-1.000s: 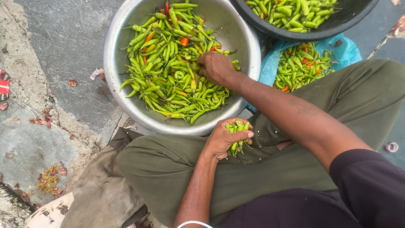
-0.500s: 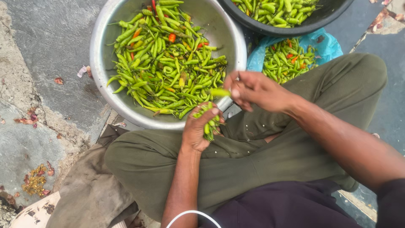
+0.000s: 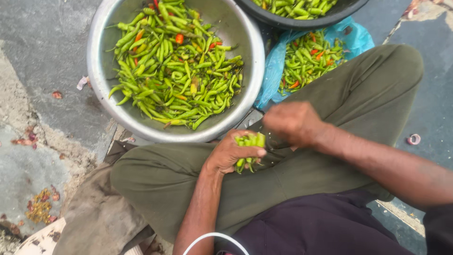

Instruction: The person removes the stems from green chilies by hand, picking them from a metal bowl and placing the de-stemmed chilies into their lap and a bucket.

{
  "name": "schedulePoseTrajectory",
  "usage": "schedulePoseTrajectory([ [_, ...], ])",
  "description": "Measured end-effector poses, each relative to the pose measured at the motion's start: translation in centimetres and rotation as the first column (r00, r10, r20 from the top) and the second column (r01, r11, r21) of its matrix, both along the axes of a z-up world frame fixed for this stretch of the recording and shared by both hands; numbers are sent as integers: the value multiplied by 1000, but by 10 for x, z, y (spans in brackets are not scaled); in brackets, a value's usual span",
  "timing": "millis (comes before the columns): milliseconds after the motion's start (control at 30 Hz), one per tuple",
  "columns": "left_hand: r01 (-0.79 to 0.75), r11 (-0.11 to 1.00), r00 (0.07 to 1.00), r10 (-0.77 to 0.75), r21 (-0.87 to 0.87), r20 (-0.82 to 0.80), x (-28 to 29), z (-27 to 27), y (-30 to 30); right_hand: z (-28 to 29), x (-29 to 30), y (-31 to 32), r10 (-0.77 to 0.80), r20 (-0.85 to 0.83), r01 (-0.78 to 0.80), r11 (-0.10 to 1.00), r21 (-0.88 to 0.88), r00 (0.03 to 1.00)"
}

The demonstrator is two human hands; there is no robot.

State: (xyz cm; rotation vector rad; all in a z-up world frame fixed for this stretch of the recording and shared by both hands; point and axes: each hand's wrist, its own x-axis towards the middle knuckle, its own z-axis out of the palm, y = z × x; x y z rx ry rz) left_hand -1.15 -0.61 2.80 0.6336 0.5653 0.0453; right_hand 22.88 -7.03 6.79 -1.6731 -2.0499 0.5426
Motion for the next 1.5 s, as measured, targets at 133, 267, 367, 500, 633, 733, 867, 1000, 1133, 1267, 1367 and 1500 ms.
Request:
schedulePoseTrajectory([
  [133,-37,998,999,39,53,-32,13,3,2,6,45,17,-329,260,345,939,-16,908],
  [267,-152,988,987,152,0,-46,17,6,12,15,71,29,-249,302,217,967,136,920],
  [367,-170,984,984,173,57,-52,17,3,13,-5,57,55,-340,205,381,901,-208,918],
  [500,-208,977,975,211,49,-64,16,0,11,-68,10,137,-132,142,153,977,-148,981],
  [633,-248,968,963,251,41,-100,14,-2,14,-105,-14,191,-9,355,52,992,-112,935],
  [733,-290,956,952,292,39,-91,10,-2,16,-86,-10,183,-19,214,21,1000,-5,977],
  [867,-326,945,943,325,1,-67,12,0,19,-17,10,130,-189,-139,146,952,-270,972],
  [1000,-423,904,901,413,-58,-129,11,1,24,49,15,69,-141,-496,-183,817,-547,857],
  [1133,-234,963,971,238,-134,17,4,2,21,77,10,40,-152,-415,-199,701,-685,897],
  [1267,3,996,1000,-1,-88,24,9,5,8,68,-2,21,-40,-167,-83,739,-668,985],
  [1367,-39,999,999,38,-27,-32,10,5,6,37,-9,4,243,-193,-265,959,-101,951],
  [1500,105,993,994,-106,53,21,9,7,1,-5,38,11,-52,359,146,960,-240,932],
])
